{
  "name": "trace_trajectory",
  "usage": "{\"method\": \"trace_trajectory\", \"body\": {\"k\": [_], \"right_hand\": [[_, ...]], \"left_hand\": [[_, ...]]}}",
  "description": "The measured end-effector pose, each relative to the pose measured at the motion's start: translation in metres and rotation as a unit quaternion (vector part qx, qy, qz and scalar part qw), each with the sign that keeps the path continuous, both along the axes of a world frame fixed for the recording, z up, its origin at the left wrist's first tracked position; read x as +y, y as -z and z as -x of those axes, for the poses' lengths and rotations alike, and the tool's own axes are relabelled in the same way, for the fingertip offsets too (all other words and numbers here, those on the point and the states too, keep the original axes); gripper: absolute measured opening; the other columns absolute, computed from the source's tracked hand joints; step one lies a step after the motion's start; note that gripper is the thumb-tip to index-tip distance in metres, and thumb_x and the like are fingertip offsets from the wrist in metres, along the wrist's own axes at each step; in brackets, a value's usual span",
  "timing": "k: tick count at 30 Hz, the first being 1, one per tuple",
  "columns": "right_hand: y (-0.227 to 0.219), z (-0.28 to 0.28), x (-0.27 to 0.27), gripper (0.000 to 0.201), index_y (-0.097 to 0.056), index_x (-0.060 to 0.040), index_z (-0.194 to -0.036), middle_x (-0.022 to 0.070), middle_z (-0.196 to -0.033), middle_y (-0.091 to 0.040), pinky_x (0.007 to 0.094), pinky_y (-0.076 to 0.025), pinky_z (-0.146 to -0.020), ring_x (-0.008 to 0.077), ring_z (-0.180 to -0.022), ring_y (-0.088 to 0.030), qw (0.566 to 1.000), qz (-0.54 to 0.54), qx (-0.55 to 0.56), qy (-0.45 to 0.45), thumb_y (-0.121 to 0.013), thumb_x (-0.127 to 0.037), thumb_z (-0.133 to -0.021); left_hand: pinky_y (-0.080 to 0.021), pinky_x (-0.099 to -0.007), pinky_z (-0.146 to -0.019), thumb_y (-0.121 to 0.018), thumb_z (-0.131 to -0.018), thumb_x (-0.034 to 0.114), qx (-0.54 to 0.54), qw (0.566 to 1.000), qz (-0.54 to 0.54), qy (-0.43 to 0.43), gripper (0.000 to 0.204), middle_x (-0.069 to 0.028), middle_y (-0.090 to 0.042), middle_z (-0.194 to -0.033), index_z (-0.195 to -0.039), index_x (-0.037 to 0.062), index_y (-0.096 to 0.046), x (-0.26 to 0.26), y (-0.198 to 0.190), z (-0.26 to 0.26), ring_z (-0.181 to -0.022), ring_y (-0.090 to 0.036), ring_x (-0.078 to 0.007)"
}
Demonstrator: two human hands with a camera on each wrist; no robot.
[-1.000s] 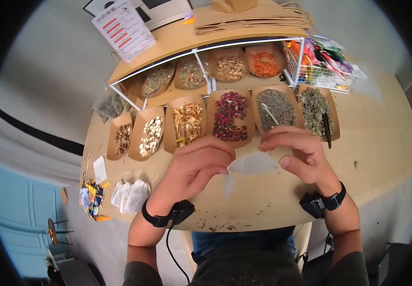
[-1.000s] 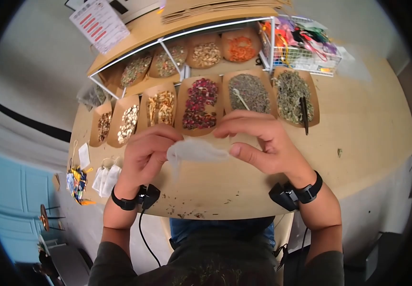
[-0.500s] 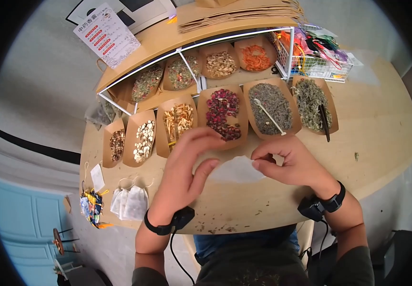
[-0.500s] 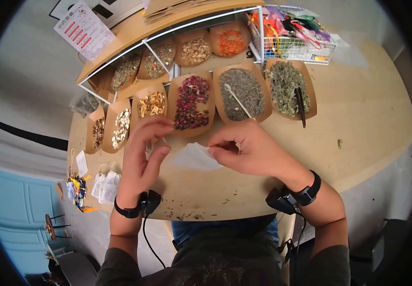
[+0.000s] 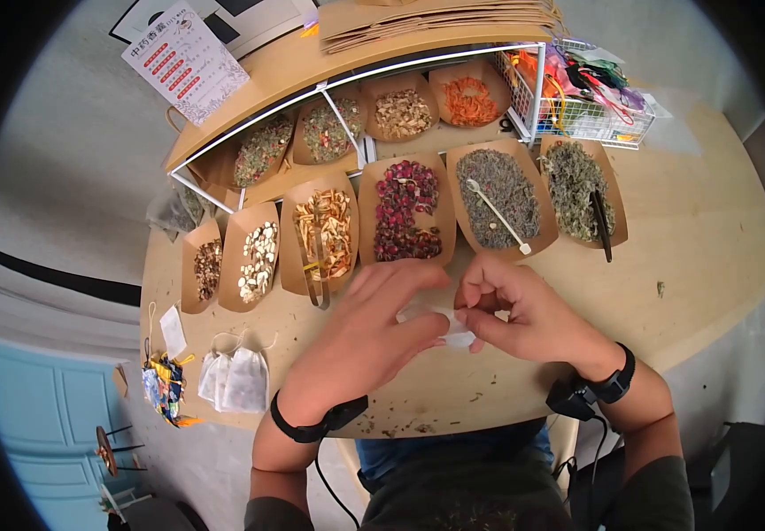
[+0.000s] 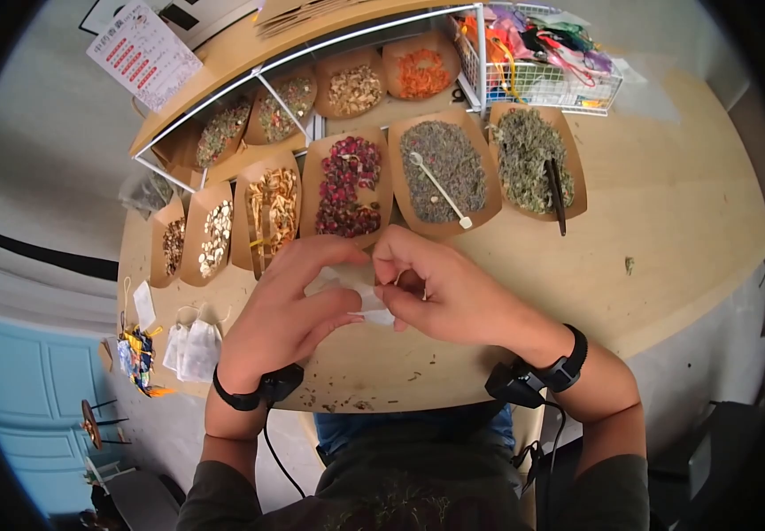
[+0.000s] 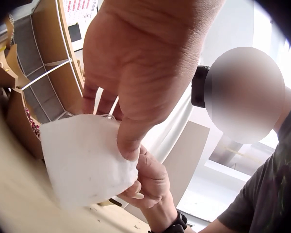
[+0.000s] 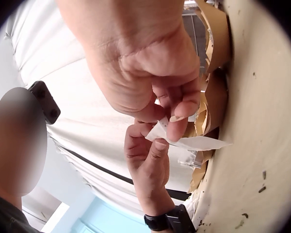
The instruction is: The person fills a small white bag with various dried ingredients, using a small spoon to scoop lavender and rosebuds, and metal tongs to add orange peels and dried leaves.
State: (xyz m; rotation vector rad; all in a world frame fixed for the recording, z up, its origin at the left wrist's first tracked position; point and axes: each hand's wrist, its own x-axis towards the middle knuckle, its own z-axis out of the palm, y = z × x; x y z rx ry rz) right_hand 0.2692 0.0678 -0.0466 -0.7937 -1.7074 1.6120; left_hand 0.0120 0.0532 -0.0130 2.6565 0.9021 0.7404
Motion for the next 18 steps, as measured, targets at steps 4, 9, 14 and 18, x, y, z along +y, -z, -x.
{"method": "trace_trajectory", "body": {"k": [4, 9, 14, 18], "right_hand": [[-0.002, -0.004, 0.006, 0.016, -0.061, -0.0025, -0.112, 0.0061, -0.096, -0.063, 0.0340, -0.055, -0.073, 0.0186, -0.087, -0.073, 0.995, -0.091, -0.020, -0.026, -0.061, 0.007, -0.099], [-0.004, -0.001, 0.004, 0.020, -0.073, -0.0013, -0.107, 0.0125, -0.097, -0.064, 0.0417, -0.054, -0.074, 0.0337, -0.088, -0.069, 0.958, -0.260, -0.057, -0.110, -0.066, 0.004, -0.089], [0.002, 0.004, 0.009, 0.013, -0.074, -0.0032, -0.102, 0.0130, -0.090, -0.061, 0.0484, -0.052, -0.072, 0.0362, -0.084, -0.066, 0.916, -0.379, -0.035, -0.127, -0.076, -0.005, -0.089], [0.000, -0.002, 0.009, 0.021, -0.078, -0.0041, -0.106, 0.0116, -0.089, -0.065, 0.0469, -0.051, -0.071, 0.0363, -0.083, -0.066, 0.915, -0.380, -0.068, -0.122, -0.081, -0.007, -0.086]], "left_hand": [[-0.051, -0.0519, -0.108, -0.089, -0.081, 0.014, -0.008, 1.000, 0.015, 0.023, 0.022, -0.0144, -0.067, -0.139, -0.096, 0.0073, -0.075, 0.002, -0.007, 0.004, -0.131, -0.064, -0.0402], [-0.050, -0.0495, -0.111, -0.086, -0.083, 0.012, -0.079, 0.990, 0.106, 0.041, 0.017, -0.0163, -0.067, -0.136, -0.094, 0.0069, -0.075, 0.003, -0.003, 0.016, -0.132, -0.064, -0.0400], [-0.049, -0.0503, -0.112, -0.087, -0.086, 0.017, -0.112, 0.974, 0.171, 0.098, 0.017, -0.0173, -0.067, -0.136, -0.094, 0.0076, -0.075, 0.002, -0.002, 0.018, -0.132, -0.063, -0.0401], [-0.048, -0.0503, -0.112, -0.088, -0.086, 0.019, -0.023, 0.995, 0.095, 0.026, 0.017, -0.0144, -0.067, -0.138, -0.095, 0.0086, -0.078, 0.000, -0.010, 0.015, -0.132, -0.063, -0.0393]]}}
